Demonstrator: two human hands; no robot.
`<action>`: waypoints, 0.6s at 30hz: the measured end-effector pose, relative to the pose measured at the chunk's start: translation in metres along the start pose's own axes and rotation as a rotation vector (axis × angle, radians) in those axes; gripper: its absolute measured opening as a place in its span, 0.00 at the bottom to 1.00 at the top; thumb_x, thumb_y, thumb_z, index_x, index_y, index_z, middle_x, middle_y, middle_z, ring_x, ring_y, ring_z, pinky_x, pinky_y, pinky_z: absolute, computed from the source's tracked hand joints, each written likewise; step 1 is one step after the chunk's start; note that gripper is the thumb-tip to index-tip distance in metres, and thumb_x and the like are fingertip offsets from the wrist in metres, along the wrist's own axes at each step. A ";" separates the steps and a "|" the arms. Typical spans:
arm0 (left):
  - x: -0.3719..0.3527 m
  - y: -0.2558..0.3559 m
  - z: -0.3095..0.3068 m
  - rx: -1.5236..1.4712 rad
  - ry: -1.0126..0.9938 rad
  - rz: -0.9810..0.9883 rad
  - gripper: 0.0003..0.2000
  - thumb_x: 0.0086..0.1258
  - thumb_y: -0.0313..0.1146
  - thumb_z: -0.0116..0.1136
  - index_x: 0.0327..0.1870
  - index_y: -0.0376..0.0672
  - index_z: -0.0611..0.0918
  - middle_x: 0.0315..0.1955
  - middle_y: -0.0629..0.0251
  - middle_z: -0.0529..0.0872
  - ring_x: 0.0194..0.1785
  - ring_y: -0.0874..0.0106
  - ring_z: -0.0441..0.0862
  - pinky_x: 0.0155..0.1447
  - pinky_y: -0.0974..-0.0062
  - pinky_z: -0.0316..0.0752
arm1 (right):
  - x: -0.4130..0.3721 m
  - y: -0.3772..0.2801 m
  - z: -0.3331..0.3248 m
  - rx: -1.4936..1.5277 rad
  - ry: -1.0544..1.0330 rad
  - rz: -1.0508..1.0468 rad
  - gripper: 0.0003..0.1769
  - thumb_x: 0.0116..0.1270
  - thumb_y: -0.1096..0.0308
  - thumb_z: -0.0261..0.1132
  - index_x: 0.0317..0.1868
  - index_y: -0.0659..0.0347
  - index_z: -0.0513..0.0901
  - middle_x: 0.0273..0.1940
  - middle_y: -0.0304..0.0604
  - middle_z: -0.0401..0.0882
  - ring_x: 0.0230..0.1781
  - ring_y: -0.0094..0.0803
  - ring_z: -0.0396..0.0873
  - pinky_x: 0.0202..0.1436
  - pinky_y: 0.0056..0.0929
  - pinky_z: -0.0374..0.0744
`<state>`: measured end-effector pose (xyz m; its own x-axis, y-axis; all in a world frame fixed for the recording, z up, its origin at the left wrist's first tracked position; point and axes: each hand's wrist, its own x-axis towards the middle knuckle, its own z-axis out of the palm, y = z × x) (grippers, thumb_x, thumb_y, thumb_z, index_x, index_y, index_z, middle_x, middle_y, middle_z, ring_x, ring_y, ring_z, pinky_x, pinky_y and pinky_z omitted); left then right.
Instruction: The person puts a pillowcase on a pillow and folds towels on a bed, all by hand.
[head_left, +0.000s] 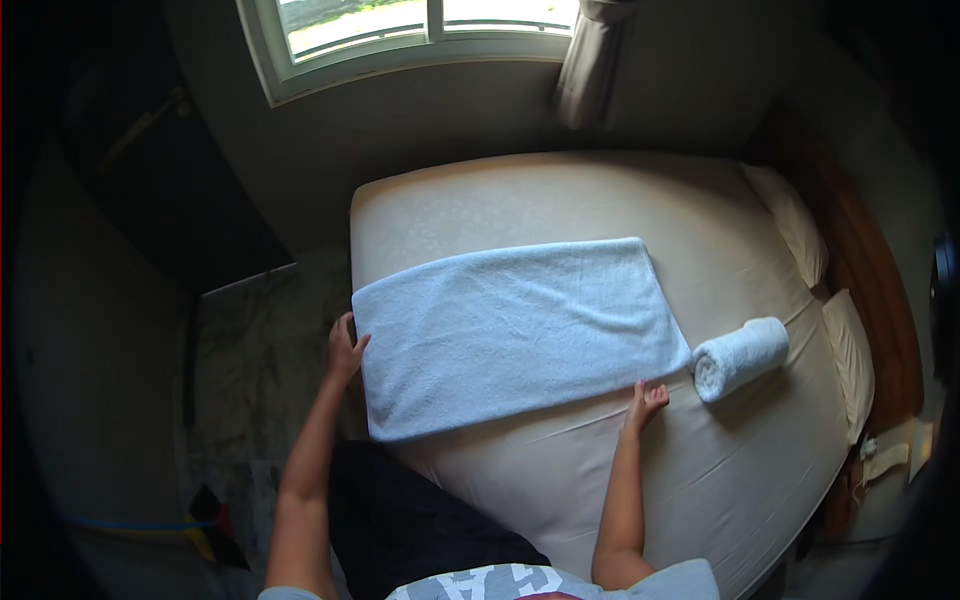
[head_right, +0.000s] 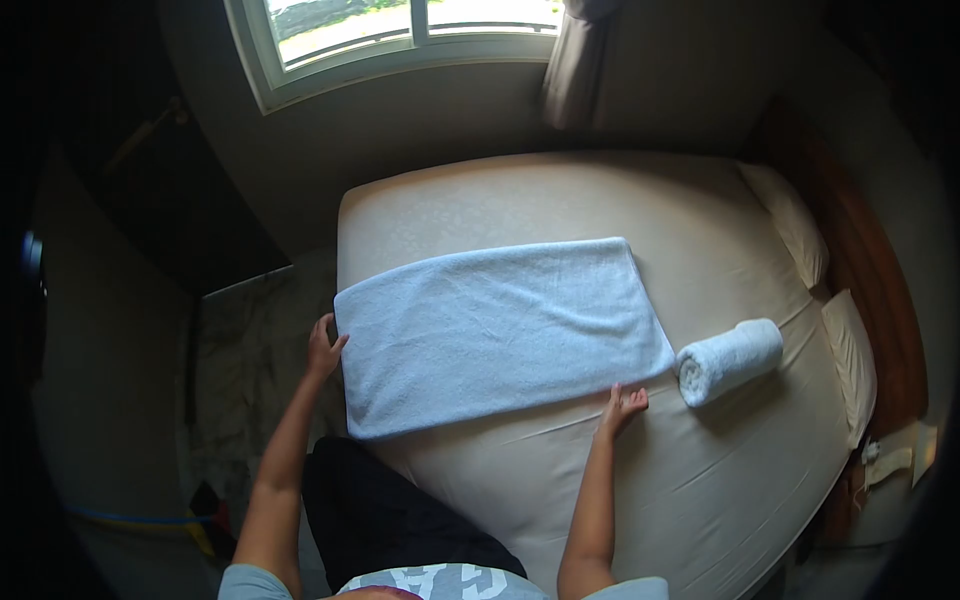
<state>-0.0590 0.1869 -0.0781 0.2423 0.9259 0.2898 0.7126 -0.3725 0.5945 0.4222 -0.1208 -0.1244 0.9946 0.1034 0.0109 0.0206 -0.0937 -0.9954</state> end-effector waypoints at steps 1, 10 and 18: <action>0.021 0.002 0.010 0.052 0.025 0.049 0.30 0.56 0.36 0.67 0.58 0.37 0.68 0.55 0.50 0.73 0.60 0.54 0.69 0.63 0.62 0.65 | 0.000 0.006 0.008 0.109 0.061 -0.045 0.38 0.58 0.69 0.68 0.63 0.67 0.55 0.65 0.56 0.54 0.67 0.48 0.57 0.68 0.43 0.61; 0.114 0.028 0.023 0.411 -0.612 -0.044 0.44 0.43 0.50 0.73 0.64 0.48 0.66 0.54 0.59 0.78 0.61 0.63 0.72 0.66 0.60 0.61 | 0.073 -0.018 0.029 0.424 -0.086 0.510 0.32 0.54 0.62 0.71 0.56 0.69 0.71 0.53 0.50 0.75 0.53 0.43 0.73 0.59 0.46 0.71; 0.077 0.028 -0.006 -0.547 -0.978 -0.247 0.30 0.52 0.49 0.69 0.53 0.39 0.78 0.43 0.62 0.82 0.48 0.69 0.78 0.52 0.72 0.73 | 0.085 -0.060 0.059 0.401 -0.255 0.428 0.32 0.51 0.66 0.66 0.57 0.70 0.70 0.51 0.53 0.74 0.49 0.47 0.76 0.54 0.45 0.75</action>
<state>-0.0244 0.2478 -0.0345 0.7145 0.5401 -0.4447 0.4882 0.0705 0.8699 0.4995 -0.0479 -0.0697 0.8499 0.3757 -0.3695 -0.4620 0.1941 -0.8654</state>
